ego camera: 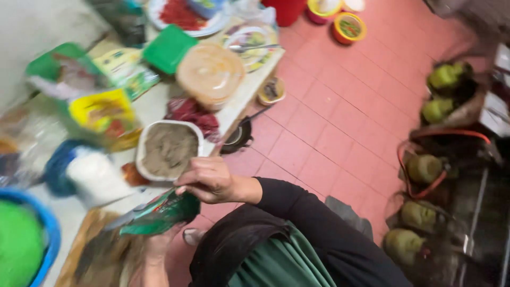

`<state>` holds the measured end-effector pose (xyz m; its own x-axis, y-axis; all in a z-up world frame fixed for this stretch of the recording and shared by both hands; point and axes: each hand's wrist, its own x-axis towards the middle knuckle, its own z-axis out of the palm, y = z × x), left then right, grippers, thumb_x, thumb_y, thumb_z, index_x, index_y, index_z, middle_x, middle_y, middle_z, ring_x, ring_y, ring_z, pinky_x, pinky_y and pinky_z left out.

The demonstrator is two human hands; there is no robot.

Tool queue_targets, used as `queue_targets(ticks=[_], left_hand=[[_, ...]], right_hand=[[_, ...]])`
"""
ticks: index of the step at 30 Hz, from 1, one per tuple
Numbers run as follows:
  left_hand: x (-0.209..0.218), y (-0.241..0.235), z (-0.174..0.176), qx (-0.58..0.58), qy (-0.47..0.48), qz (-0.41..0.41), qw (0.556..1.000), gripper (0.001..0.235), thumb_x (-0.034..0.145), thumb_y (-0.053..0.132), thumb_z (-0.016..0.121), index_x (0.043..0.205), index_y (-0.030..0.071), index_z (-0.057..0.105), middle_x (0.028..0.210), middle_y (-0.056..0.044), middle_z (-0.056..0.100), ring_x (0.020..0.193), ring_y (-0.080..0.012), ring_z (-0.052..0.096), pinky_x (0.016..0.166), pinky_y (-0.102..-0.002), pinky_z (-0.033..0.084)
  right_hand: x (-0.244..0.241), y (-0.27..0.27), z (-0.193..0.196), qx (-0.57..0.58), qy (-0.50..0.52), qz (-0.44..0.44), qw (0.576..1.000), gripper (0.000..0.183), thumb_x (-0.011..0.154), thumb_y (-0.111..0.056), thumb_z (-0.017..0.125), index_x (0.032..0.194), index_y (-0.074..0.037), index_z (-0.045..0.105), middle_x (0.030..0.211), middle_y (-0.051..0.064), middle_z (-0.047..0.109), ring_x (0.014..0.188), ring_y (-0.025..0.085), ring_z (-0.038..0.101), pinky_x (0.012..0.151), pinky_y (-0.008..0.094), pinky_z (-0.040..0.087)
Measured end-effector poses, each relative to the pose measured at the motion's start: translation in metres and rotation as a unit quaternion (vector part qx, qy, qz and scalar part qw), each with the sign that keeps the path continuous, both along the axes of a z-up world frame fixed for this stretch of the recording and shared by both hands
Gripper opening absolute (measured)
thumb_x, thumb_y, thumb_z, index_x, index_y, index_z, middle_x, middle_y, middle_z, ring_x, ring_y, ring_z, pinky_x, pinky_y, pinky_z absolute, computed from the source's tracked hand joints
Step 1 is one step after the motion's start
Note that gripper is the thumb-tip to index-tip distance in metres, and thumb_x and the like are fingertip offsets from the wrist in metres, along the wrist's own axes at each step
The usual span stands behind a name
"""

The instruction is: Squeezing tomato sauce or ketchup from plastic packets into a large cooking pot on a gas stove.

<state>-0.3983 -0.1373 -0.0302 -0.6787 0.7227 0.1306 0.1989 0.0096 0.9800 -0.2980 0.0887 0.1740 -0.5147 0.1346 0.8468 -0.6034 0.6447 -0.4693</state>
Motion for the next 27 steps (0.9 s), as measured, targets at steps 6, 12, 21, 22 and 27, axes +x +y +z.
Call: queue_targets(ticks=[6,12,21,22,27], left_hand=[[0.126,0.197,-0.064,0.034,-0.3,-0.103,0.948,0.064,0.086,0.004,0.064,0.148,0.003,0.047,0.131,-0.012,0.062,0.098,-0.0227,0.064,0.073,-0.03,0.053],[0.186,0.331,-0.056,0.051,-0.466,-0.195,0.862,0.067,0.091,0.003,0.06,0.155,0.014,0.044,0.142,-0.008,0.056,0.112,-0.024,0.059,0.096,-0.04,0.05],[0.275,0.566,-0.008,0.04,-0.398,-0.282,0.872,0.064,0.089,0.0,0.06,0.151,0.007,0.044,0.139,-0.01,0.058,0.115,-0.0222,0.061,0.103,-0.036,0.05],[0.287,0.594,-0.004,0.04,-0.398,-0.289,0.87,0.064,0.089,0.0,0.06,0.151,0.007,0.044,0.139,-0.01,0.058,0.115,-0.0222,0.061,0.103,-0.036,0.05],[0.323,0.761,0.008,-0.171,0.035,-0.355,0.918,0.046,0.083,0.019,0.077,0.121,-0.005,0.068,0.112,-0.018,0.075,0.093,-0.0283,0.072,0.082,-0.038,0.056]], right_hand=[[0.164,0.164,-0.039,-0.159,-0.127,-0.125,0.971,0.079,0.1,-0.045,0.065,0.161,-0.011,0.027,0.148,0.014,0.056,0.13,0.026,0.061,0.114,0.039,0.051],[0.314,0.261,-0.161,-0.495,-0.126,-0.222,0.831,0.065,0.102,-0.034,0.053,0.158,-0.007,0.033,0.145,0.013,0.051,0.127,0.02,0.05,0.102,0.032,0.045],[0.359,0.361,-0.213,-0.649,-0.016,-0.028,0.76,0.097,0.083,-0.038,0.076,0.159,-0.002,0.027,0.157,0.013,0.041,0.142,0.022,0.042,0.119,0.035,0.033],[0.366,0.388,-0.22,-0.647,-0.012,-0.034,0.762,0.097,0.083,-0.038,0.076,0.159,-0.002,0.027,0.157,0.013,0.041,0.142,0.022,0.042,0.119,0.035,0.033],[0.408,0.542,-0.247,-0.722,0.185,0.127,0.655,0.064,0.099,-0.033,0.069,0.153,-0.007,0.047,0.146,0.019,0.059,0.126,0.035,0.061,0.103,0.059,0.048]])
